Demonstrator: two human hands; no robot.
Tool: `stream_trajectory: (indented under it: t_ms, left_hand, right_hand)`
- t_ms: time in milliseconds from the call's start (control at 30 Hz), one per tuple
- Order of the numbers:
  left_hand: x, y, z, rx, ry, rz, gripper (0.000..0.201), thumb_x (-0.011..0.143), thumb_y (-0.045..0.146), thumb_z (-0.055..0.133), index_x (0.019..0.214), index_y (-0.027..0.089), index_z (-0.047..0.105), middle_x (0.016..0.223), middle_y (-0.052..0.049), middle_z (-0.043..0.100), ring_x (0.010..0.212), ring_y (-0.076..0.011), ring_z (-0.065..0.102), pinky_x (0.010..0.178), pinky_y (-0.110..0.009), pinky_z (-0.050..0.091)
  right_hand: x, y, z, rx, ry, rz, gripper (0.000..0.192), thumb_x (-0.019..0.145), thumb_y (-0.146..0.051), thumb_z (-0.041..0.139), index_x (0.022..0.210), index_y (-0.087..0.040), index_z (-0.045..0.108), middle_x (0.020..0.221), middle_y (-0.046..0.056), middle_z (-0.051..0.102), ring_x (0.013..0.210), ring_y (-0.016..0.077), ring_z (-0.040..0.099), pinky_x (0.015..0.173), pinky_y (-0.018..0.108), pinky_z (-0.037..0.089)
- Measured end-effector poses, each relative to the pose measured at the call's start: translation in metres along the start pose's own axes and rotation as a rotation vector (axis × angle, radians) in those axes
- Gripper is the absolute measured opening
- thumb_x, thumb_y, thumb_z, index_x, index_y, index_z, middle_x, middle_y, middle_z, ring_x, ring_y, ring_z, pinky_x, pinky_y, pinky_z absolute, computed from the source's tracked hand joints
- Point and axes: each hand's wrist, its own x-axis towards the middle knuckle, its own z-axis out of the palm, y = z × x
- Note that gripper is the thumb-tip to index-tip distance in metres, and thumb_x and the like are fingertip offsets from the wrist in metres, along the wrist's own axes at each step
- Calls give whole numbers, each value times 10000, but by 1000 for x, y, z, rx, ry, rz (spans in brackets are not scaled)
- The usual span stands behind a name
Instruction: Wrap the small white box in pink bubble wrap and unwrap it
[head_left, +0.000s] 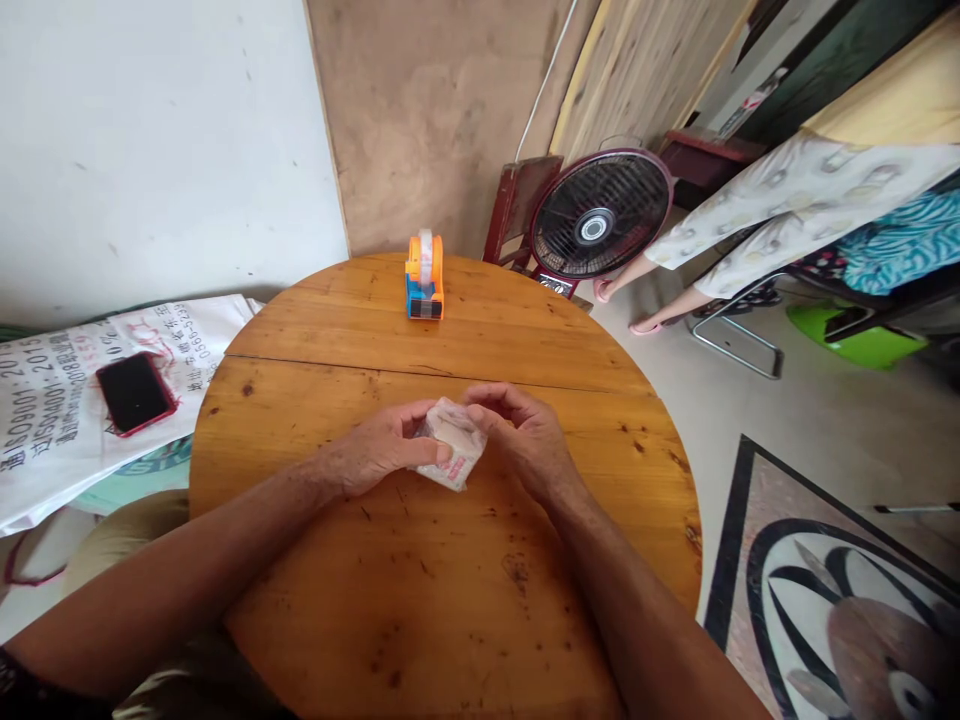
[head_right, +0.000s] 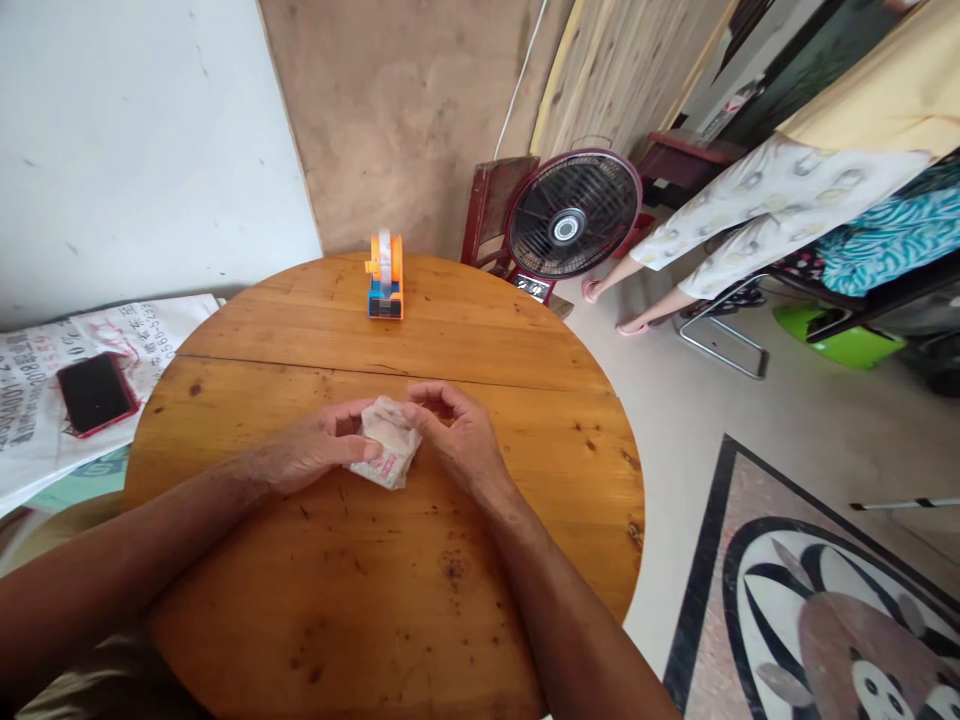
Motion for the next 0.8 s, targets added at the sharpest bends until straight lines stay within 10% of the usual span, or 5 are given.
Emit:
stream_trajectory:
  t_ms: [800]
  left_hand:
    - [1,-4,-6,28,25,55,339,760,356,770,1026,179,660,916,-36,687,823,-171,632,777,-297,465]
  right_hand:
    - [-21,-20,11,-286,51,-309,101,885,-259,640,836,-241,727,837,12,744,790,171,689,762,298,550]
